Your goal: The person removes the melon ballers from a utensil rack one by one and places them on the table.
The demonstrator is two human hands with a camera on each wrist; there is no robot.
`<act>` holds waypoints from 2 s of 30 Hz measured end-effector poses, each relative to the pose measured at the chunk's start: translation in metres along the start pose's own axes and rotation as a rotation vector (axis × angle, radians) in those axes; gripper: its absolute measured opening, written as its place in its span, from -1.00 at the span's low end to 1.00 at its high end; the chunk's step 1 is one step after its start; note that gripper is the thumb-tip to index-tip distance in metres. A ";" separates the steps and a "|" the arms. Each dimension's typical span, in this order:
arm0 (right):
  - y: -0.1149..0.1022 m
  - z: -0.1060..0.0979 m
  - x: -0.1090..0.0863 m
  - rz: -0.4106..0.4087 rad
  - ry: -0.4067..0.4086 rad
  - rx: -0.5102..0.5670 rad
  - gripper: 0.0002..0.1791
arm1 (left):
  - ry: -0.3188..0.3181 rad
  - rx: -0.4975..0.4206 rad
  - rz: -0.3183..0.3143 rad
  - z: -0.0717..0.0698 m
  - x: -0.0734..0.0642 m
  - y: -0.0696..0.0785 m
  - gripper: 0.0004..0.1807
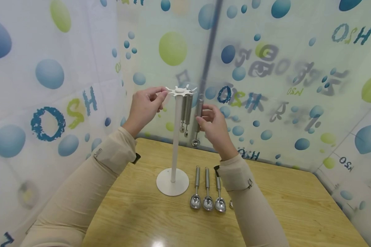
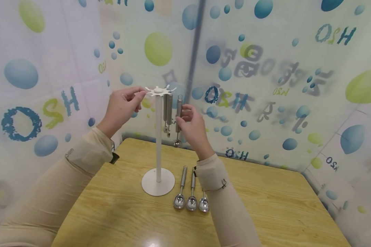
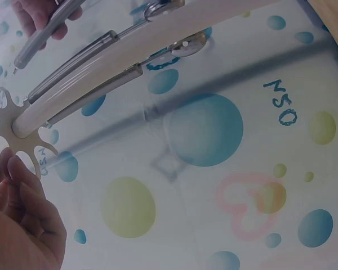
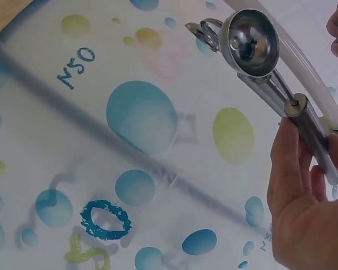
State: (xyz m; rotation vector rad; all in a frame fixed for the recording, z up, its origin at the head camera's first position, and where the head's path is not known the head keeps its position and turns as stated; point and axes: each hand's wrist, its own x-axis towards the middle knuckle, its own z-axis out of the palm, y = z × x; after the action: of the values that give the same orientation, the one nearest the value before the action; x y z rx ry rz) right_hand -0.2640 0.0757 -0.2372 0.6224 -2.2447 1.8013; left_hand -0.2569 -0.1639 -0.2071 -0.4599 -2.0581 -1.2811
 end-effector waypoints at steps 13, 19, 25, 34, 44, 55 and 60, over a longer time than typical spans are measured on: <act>0.007 -0.014 -0.002 0.032 0.041 -0.002 -0.56 | 0.004 0.003 -0.006 0.000 0.000 -0.001 -0.76; 0.017 -0.017 -0.002 0.035 0.030 -0.044 -0.55 | 0.008 -0.004 0.004 0.001 0.000 -0.003 -0.75; 0.024 -0.022 -0.004 0.058 0.036 -0.057 -0.54 | 0.005 -0.012 0.007 0.002 0.000 -0.004 -0.74; 0.036 -0.029 -0.011 0.105 0.030 -0.063 -0.51 | 0.006 -0.010 0.008 0.001 -0.001 -0.003 -0.73; 0.048 -0.039 -0.017 0.128 0.034 -0.040 -0.54 | 0.007 -0.010 0.007 0.003 -0.001 -0.003 -0.76; 0.064 -0.054 -0.022 0.193 0.049 -0.078 -0.49 | 0.010 0.007 0.001 0.001 -0.002 0.000 -0.74; 0.070 -0.063 -0.025 0.227 0.041 -0.094 -0.45 | 0.007 0.002 0.002 0.001 -0.002 0.000 -0.75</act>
State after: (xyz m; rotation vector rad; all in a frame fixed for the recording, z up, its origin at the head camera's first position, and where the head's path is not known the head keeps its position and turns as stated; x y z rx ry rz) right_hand -0.2786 0.1532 -0.2941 0.3216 -2.4395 1.7744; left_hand -0.2560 -0.1624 -0.2082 -0.4553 -2.0526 -1.2778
